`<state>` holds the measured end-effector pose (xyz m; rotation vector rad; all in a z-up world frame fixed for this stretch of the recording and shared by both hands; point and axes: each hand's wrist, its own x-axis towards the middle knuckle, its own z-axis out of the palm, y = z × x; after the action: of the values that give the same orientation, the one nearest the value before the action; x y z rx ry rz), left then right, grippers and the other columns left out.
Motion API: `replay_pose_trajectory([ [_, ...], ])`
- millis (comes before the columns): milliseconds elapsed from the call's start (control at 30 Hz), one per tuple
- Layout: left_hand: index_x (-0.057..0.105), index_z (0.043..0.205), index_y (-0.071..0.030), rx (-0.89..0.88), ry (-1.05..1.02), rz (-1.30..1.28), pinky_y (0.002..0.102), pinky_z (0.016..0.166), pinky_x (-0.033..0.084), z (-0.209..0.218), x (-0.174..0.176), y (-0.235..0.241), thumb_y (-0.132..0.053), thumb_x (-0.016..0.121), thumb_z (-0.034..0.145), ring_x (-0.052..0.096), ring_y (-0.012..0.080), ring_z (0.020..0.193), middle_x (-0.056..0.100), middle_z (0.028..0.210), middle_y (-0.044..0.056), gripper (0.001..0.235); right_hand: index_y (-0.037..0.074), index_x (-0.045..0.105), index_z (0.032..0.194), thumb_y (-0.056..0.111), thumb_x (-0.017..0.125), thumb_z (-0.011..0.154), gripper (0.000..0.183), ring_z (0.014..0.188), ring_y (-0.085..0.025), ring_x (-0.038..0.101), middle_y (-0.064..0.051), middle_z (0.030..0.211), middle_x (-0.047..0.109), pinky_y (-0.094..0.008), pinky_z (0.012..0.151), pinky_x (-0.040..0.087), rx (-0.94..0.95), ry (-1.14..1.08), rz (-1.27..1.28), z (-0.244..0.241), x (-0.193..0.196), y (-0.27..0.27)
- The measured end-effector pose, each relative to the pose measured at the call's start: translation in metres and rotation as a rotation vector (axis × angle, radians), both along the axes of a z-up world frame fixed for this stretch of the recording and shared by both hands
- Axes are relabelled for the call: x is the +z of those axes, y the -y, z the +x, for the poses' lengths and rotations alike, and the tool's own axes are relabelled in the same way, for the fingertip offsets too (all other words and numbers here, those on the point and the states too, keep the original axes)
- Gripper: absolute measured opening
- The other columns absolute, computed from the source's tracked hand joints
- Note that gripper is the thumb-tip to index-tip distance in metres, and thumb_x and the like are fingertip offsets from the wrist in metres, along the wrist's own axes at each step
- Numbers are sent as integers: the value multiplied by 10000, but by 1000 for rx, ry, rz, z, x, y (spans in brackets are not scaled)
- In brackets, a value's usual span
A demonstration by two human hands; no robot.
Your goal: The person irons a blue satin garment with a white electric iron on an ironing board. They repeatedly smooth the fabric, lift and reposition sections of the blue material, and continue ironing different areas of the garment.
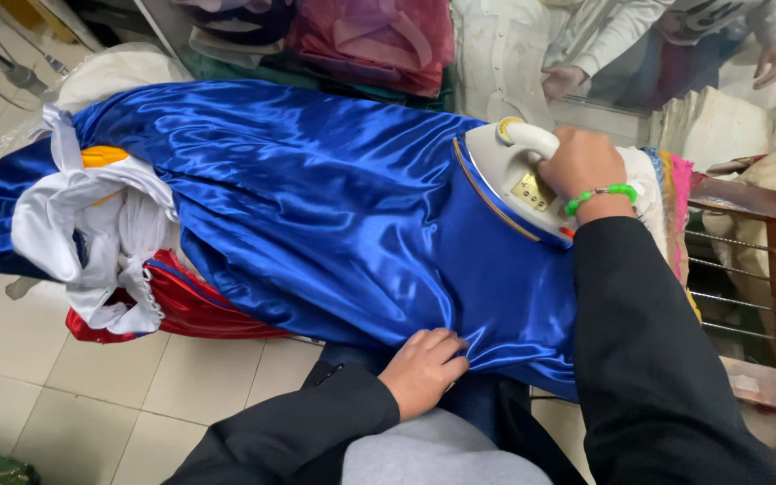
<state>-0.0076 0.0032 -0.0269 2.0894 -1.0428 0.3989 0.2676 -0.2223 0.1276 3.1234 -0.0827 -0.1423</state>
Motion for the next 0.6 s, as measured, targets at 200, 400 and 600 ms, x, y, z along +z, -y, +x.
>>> replay_pose_trajectory([
  [200, 634, 1099, -13, 65, -60, 135, 571, 1010, 473, -1, 1, -6, -46, 722, 867, 511, 487, 1337, 563, 1427, 286, 250, 144, 668, 1087, 269, 603, 868, 260, 954, -479, 713, -207, 990, 755, -560, 783, 561, 73, -204, -15, -81, 16, 4],
  [400, 619, 1216, 6, 82, -54, 304, 557, 1104, 425, -3, 4, -1, -218, 783, 809, 479, 444, 1369, 541, 1449, 275, 493, 235, 607, 1002, 380, 636, 832, 225, 804, -400, 707, -94, 813, 724, -527, 675, 546, 209, -157, -125, -174, -5, 39],
  [600, 597, 1317, 26, 70, -105, 349, 579, 1118, 405, -6, 12, 1, -242, 763, 809, 432, 466, 1409, 527, 1474, 265, 599, 211, 626, 1006, 352, 615, 833, 223, 779, -441, 709, -151, 821, 712, -564, 626, 537, 336, 11, -113, -128, -18, 9],
])
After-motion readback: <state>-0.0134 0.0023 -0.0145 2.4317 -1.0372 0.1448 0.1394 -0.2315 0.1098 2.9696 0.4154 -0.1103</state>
